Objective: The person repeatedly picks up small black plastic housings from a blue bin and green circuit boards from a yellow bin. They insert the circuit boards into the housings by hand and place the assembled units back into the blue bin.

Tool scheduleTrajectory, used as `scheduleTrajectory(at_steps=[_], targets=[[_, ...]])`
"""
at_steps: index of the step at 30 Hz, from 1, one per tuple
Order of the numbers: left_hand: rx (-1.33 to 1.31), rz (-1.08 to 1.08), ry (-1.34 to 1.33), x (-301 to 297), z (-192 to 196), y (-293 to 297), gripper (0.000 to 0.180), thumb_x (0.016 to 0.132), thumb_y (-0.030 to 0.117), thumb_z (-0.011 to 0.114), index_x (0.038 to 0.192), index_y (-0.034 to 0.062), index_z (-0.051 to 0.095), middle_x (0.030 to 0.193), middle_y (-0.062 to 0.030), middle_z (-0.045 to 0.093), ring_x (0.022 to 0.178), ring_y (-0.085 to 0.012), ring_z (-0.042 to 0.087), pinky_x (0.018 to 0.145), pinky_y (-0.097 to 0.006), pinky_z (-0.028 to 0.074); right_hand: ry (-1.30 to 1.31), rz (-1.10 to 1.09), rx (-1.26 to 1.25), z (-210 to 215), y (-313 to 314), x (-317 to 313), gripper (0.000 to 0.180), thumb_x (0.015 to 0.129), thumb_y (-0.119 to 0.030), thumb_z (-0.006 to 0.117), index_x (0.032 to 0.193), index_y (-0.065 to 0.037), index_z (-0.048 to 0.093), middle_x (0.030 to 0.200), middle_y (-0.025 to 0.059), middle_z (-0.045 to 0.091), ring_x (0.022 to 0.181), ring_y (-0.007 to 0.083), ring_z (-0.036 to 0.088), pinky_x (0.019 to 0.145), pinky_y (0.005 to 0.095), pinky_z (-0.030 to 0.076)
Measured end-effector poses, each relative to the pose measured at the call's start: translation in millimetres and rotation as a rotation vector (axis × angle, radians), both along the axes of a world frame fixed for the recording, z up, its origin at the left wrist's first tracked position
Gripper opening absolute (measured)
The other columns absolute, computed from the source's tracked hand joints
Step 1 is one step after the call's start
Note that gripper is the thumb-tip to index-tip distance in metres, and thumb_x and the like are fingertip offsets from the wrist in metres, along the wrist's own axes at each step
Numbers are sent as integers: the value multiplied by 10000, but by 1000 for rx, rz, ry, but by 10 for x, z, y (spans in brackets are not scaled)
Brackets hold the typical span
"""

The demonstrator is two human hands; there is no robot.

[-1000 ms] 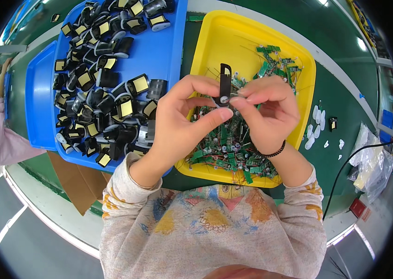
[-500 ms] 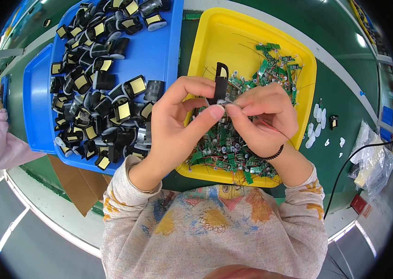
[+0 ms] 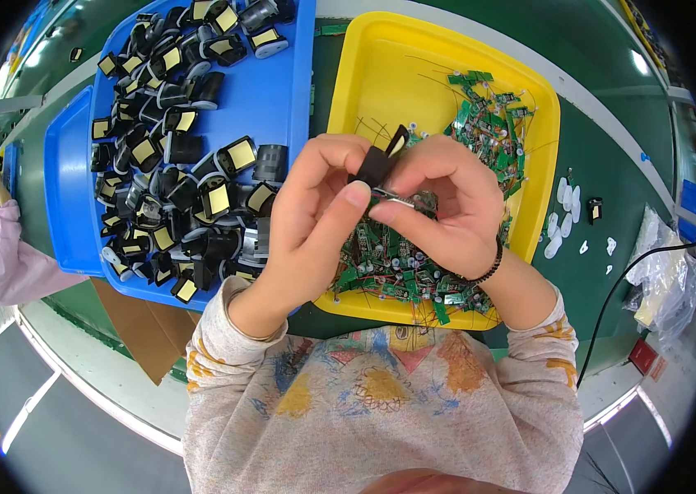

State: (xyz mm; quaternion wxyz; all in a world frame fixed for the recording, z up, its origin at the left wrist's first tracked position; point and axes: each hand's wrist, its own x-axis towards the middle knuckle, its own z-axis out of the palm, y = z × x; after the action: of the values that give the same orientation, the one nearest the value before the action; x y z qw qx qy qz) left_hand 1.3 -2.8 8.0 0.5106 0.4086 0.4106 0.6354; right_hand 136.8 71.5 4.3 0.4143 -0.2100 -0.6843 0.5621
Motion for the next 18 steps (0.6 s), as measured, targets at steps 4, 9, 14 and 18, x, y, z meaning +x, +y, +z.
scheduleTrajectory(at_steps=[4, 9, 14, 18], targets=[[-13, 32, -14, -10, 15, -11, 127, 852, 10, 421, 979, 3, 431, 992, -60, 443, 886, -97, 443, 801, -234, 358, -23, 92, -68, 38, 38, 26, 223, 670, -46, 711, 847, -26, 576, 756, 43, 578, 602, 89, 561, 537, 186, 441], [-9, 89, 56, -3, -9, 6, 134, 845, 2, 437, 979, 2, 435, 1013, -74, 451, 913, -115, 452, 828, -249, 359, -120, 147, -134, 32, 85, 90, 219, 715, -51, 681, 906, -14, 578, 813, 47, 585, 609, 56, 540, 535, 165, 423], [44, 90, 239, -23, -22, 40, 221, 770, -27, 559, 960, 13, 452, 1050, -93, 459, 973, -148, 467, 859, -281, 376, 47, 231, -537, 21, 121, 97, 157, 769, -19, 624, 915, 13, 575, 854, 40, 590, 683, 54, 554, 568, 180, 453], [83, 146, 403, -58, -68, 53, 323, 677, -47, 655, 929, 30, 470, 1066, -100, 464, 971, -157, 489, 848, -285, 394, 94, 278, -532, -26, 129, 105, 155, 776, -9, 612, 922, 27, 575, 859, 50, 589, 731, 81, 575, 619, 202, 484]])
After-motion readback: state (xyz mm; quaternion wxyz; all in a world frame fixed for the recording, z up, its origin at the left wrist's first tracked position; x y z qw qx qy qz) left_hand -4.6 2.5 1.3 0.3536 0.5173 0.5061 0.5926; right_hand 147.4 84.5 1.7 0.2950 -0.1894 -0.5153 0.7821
